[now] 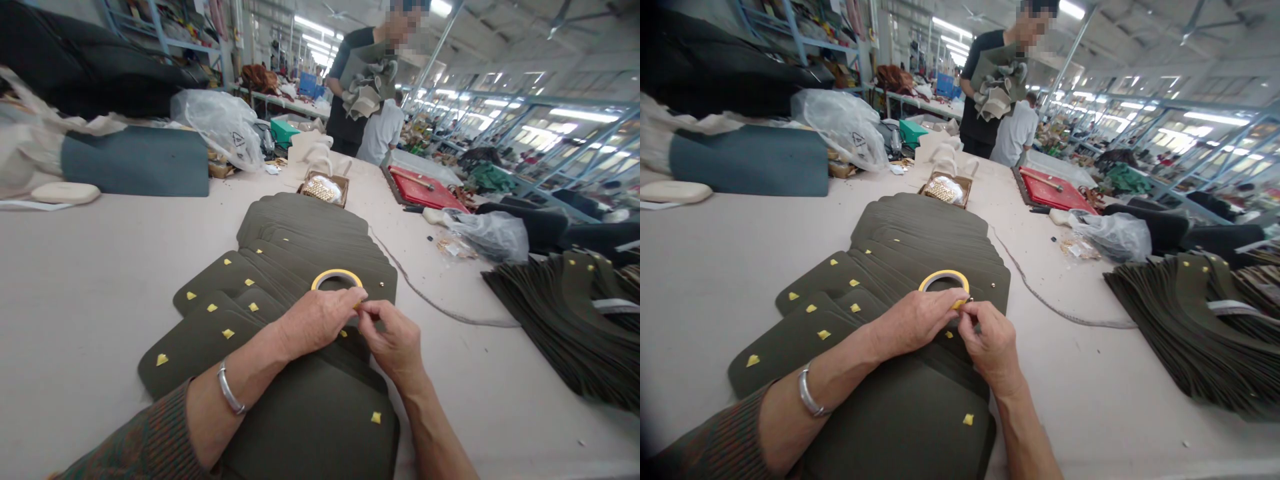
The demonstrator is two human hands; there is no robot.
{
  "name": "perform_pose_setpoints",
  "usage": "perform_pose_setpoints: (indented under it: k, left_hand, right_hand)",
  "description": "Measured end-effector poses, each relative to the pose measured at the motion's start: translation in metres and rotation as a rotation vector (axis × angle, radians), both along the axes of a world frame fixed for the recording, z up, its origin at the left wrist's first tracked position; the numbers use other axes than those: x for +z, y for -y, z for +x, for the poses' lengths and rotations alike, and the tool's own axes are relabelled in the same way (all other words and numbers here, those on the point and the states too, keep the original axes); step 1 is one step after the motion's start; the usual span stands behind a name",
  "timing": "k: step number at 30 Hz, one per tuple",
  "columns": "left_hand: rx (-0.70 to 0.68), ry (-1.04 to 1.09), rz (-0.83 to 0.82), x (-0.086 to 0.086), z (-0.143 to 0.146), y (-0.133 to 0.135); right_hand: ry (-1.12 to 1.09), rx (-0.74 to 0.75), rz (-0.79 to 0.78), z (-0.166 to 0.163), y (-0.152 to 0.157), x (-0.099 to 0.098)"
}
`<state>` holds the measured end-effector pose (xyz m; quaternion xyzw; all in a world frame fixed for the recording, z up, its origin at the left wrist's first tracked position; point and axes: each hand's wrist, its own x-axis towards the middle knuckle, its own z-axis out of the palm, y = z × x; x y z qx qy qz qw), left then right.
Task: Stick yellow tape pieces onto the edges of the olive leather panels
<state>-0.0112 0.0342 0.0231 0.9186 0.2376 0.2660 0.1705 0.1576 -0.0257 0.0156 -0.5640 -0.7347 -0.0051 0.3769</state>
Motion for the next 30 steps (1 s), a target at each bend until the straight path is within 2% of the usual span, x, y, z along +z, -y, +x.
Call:
perform_pose_setpoints:
  k: [3, 6, 10, 13, 15, 17, 22, 26, 28, 30]
  left_hand:
    - [0.034, -0.054, -0.018, 0.001, -0.001, -0.001]
    - [0.103, -0.102, 0.011, 0.002, 0.0, -0.001]
    - [0.14, -0.129, 0.12, -0.001, 0.001, 0.0]
    - [0.148, -0.12, 0.194, -0.004, 0.002, 0.0]
    - [0.159, -0.092, 0.218, -0.005, 0.003, -0.001]
    - [0.171, -0.065, 0.231, -0.006, 0.003, -0.001]
    - [0.218, -0.05, 0.265, -0.006, 0.005, -0.001]
    - [0.25, 0.115, 0.211, -0.004, 0.005, 0.003]
    - [0.247, 0.197, 0.166, -0.003, 0.004, 0.006]
    - [0.249, 0.193, 0.144, -0.003, 0.003, 0.007]
  right_hand:
    - [0.009, -0.081, 0.025, -0.005, 0.001, -0.002]
    - [-0.077, -0.131, 0.002, -0.011, 0.002, -0.001]
    - [-0.434, -0.215, -0.209, -0.018, 0.0, 0.003]
    - [-0.732, -0.197, -0.363, -0.021, -0.006, 0.006]
    - [-0.833, -0.183, -0.403, -0.022, -0.009, 0.008]
    - [-0.844, -0.196, -0.412, -0.022, -0.01, 0.011]
    - [-0.576, -0.302, -0.275, -0.029, -0.009, 0.019]
    - [-0.861, -0.251, -0.387, -0.029, -0.014, 0.016]
    - [-0.898, -0.279, -0.379, -0.022, -0.017, 0.011]
    - [-0.882, -0.328, -0.363, -0.009, -0.018, 0.004]
